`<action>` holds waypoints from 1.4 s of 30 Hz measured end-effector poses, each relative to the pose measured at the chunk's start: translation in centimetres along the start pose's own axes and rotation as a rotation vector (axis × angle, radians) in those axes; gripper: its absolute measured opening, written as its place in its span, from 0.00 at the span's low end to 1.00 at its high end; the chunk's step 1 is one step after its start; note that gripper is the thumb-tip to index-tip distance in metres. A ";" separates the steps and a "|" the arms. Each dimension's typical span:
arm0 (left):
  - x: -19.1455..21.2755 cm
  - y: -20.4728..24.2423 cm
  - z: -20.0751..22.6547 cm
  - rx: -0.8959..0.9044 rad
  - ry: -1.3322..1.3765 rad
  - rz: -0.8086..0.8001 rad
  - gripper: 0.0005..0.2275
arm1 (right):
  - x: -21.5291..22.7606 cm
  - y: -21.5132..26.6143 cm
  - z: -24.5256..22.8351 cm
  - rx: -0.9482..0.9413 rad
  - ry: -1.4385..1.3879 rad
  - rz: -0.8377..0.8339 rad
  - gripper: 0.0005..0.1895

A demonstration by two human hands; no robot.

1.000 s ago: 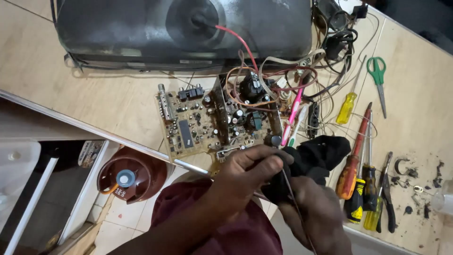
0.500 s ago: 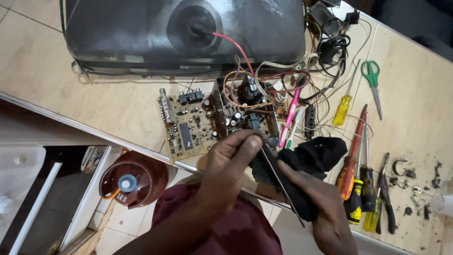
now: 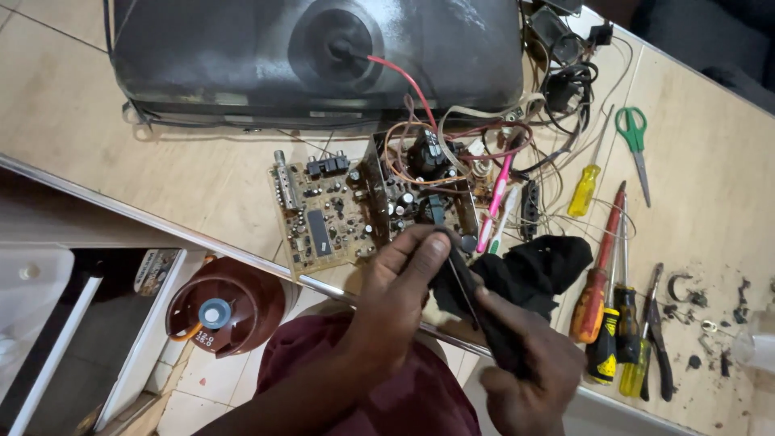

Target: Repairing an electronic circuit board from a CRT television by unscrewing components and manipulating wires.

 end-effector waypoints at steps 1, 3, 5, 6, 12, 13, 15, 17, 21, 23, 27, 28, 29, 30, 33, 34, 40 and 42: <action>-0.2 0.1 0.1 0.041 0.017 -0.012 0.10 | -0.1 0.4 0.4 -0.051 -0.065 0.058 0.35; -0.4 0.4 0.3 0.081 0.037 -0.022 0.11 | -0.4 0.8 0.8 -0.103 -0.130 0.112 0.31; -0.7 0.7 0.5 0.187 -0.039 -0.056 0.09 | -0.6 0.7 0.8 -0.080 -0.259 0.252 0.28; -0.5 0.7 -0.2 0.189 -0.038 -0.056 0.09 | -1.0 0.7 1.1 -0.082 -0.258 0.253 0.28; 0.1 0.6 -1.4 0.244 -0.102 -0.120 0.12 | -1.1 1.3 1.0 -0.139 -0.403 0.267 0.04; 0.2 0.6 -1.6 0.236 -0.096 -0.123 0.12 | -1.4 2.0 1.6 -0.162 -0.312 0.313 0.24; 0.0 0.4 -1.1 0.231 -0.088 -0.125 0.12 | -1.7 2.7 2.3 -0.188 -0.220 0.358 0.46; -0.6 0.3 0.2 0.196 0.062 -0.076 0.15 | -1.8 3.0 3.0 -0.257 -0.461 0.361 0.16; 0.6 -0.2 0.4 0.197 -0.038 -0.036 0.29 | -2.4 3.7 3.9 -0.211 -0.654 0.418 0.12; 0.7 -0.1 0.1 0.227 -0.113 -0.082 0.11 | -2.6 3.4 3.8 -0.102 -0.703 0.407 0.09; 1.3 0.7 -3.3 0.239 0.086 -0.122 0.12 | -1.9 4.7 4.0 -0.216 -0.557 0.239 0.05; 1.4 0.7 -3.7 0.230 0.082 -0.154 0.12 | -2.3 5.1 4.5 -0.181 -0.549 0.301 0.03; 1.6 0.7 -3.9 0.218 0.078 -0.188 0.12 | -2.8 5.4 5.1 -0.145 -0.538 0.363 0.06; 1.4 0.7 -3.9 0.219 0.081 -0.184 0.12 | -2.8 5.3 4.7 -0.147 -0.538 0.358 0.06; 1.4 0.5 -3.4 0.208 -0.025 -0.104 0.11 | -2.3 4.8 4.4 -0.009 -0.442 0.234 0.11; 1.5 0.4 -3.0 0.170 -0.037 -0.109 0.12 | -1.8 4.5 4.7 0.072 -0.277 0.006 0.24; 0.7 0.0 -1.1 0.279 -0.059 0.038 0.14 | 0.1 4.4 8.0 0.042 0.226 -0.618 0.45; 0.9 0.3 -1.1 0.298 -0.080 0.080 0.14 | 0.7 3.0 6.3 0.148 0.149 -0.602 0.47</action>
Point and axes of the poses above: each hand's wrist, its own y-axis away from the middle knuckle, its own x-axis out of the back of the hand, z = x × y, the point moved 2 cm from there along -y, towards the middle knuckle, and after that the axes turned 14 degrees about -z, right-handed, at the moved point
